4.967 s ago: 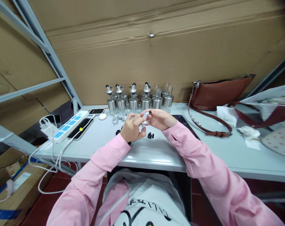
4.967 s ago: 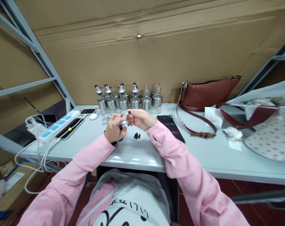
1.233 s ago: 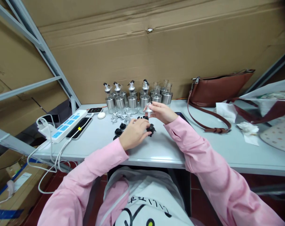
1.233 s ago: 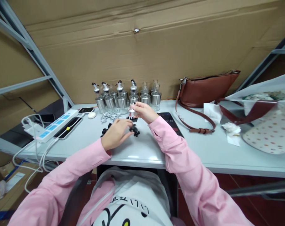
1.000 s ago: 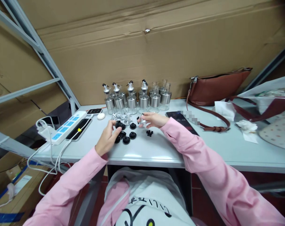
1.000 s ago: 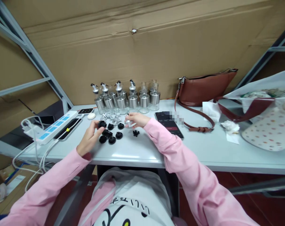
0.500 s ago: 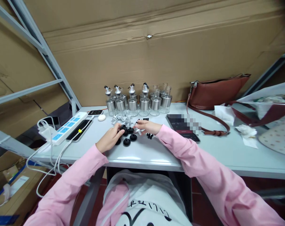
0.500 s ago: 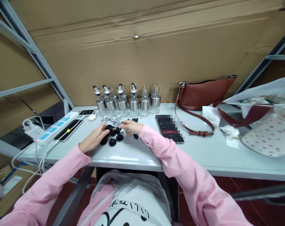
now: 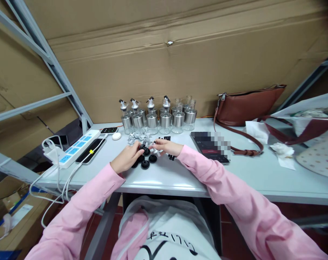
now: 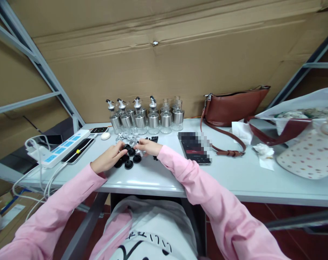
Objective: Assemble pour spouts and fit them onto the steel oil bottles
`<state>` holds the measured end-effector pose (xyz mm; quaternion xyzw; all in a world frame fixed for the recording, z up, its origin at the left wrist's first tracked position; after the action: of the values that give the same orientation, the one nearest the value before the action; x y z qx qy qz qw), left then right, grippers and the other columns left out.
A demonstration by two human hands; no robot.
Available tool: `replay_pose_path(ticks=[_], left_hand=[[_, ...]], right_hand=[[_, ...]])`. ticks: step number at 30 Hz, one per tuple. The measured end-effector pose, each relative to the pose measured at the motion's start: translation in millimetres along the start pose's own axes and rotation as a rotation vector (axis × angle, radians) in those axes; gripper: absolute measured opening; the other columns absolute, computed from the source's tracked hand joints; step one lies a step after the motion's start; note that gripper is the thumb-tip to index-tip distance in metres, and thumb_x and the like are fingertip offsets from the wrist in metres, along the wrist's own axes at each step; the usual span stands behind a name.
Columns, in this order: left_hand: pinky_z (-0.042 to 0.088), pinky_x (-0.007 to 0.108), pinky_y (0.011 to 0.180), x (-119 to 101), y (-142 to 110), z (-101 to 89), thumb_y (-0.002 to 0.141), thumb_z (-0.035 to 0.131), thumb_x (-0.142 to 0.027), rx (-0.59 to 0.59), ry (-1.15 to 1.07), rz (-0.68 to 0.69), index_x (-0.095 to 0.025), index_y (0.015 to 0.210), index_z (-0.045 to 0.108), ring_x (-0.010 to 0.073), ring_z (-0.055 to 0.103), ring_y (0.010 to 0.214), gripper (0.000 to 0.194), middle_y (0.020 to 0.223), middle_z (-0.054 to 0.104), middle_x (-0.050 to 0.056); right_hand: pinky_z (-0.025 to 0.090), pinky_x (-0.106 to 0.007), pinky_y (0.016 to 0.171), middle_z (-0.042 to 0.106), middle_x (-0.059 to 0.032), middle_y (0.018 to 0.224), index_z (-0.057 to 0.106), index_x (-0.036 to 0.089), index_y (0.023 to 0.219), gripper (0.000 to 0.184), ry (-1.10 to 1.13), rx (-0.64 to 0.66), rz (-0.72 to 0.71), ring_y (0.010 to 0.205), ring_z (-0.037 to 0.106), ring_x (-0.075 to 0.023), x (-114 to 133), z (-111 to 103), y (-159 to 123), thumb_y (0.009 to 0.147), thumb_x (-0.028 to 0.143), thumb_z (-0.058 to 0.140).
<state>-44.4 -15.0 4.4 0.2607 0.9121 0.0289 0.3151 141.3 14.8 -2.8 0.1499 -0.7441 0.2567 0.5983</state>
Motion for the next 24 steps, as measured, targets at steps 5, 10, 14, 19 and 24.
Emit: replay_pose_path(ticks=[5,10,14,19,24], left_hand=[[0.039,0.038,0.085,7.9,0.1,1.4,0.090,0.037,-0.040,-0.154,-0.028,-0.025,-0.019,0.094,0.044,0.0229,0.053,0.089,0.022,0.092,0.056,0.006],[0.043,0.031,0.084,19.8,-1.8,15.6,0.094,0.026,-0.037,-0.223,-0.135,-0.068,-0.018,0.100,0.041,0.0170,0.053,0.091,0.025,0.097,0.053,0.005],[0.042,0.031,0.088,21.0,0.4,25.1,0.094,0.028,-0.037,-0.231,-0.155,-0.054,-0.017,0.099,0.042,0.0173,0.051,0.096,0.025,0.099,0.052,0.006],[0.040,0.037,0.088,20.4,7.7,27.9,0.093,0.032,-0.039,-0.234,-0.102,-0.013,-0.017,0.089,0.044,0.0199,0.047,0.090,0.025,0.090,0.049,0.005],[0.035,0.042,0.093,13.4,5.5,21.0,0.091,0.038,-0.039,-0.233,-0.061,0.088,-0.018,0.093,0.047,0.0230,0.046,0.099,0.024,0.099,0.050,0.007]], right_hand=[[0.053,-0.032,0.071,0.061,-0.0054,0.102,0.057,0.013,0.106,0.022,-0.050,-0.016,0.026,0.084,0.061,-0.0146,-3.2,0.7,1.4,0.089,0.027,0.054],[0.053,-0.027,0.062,0.061,-0.0030,0.091,0.057,0.012,0.101,0.019,0.005,0.024,0.068,0.072,0.060,-0.0111,-3.1,2.9,-2.8,0.090,0.027,0.053],[0.053,-0.027,0.058,0.057,0.0018,0.077,0.051,0.015,0.088,0.011,0.118,0.086,0.093,0.063,0.062,-0.0105,-1.0,7.8,-7.9,0.089,0.026,0.053],[0.055,-0.030,0.064,0.057,0.0025,0.076,0.046,0.019,0.078,0.022,0.209,0.117,0.045,0.063,0.066,-0.0122,-0.2,18.5,-7.1,0.080,0.030,0.064],[0.049,-0.021,0.048,0.057,0.0031,0.066,0.052,0.017,0.073,0.021,0.175,0.078,-0.048,0.059,0.063,-0.0115,3.9,2.8,-10.0,0.073,0.028,0.070]])
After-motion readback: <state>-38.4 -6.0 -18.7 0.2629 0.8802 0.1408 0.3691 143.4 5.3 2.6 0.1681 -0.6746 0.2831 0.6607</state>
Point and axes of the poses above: each hand's wrist, its own y-axis towards the middle knuckle, its own z-axis out of the palm, x = y × z, the point moved 2 cm from there along y, towards the middle knuckle
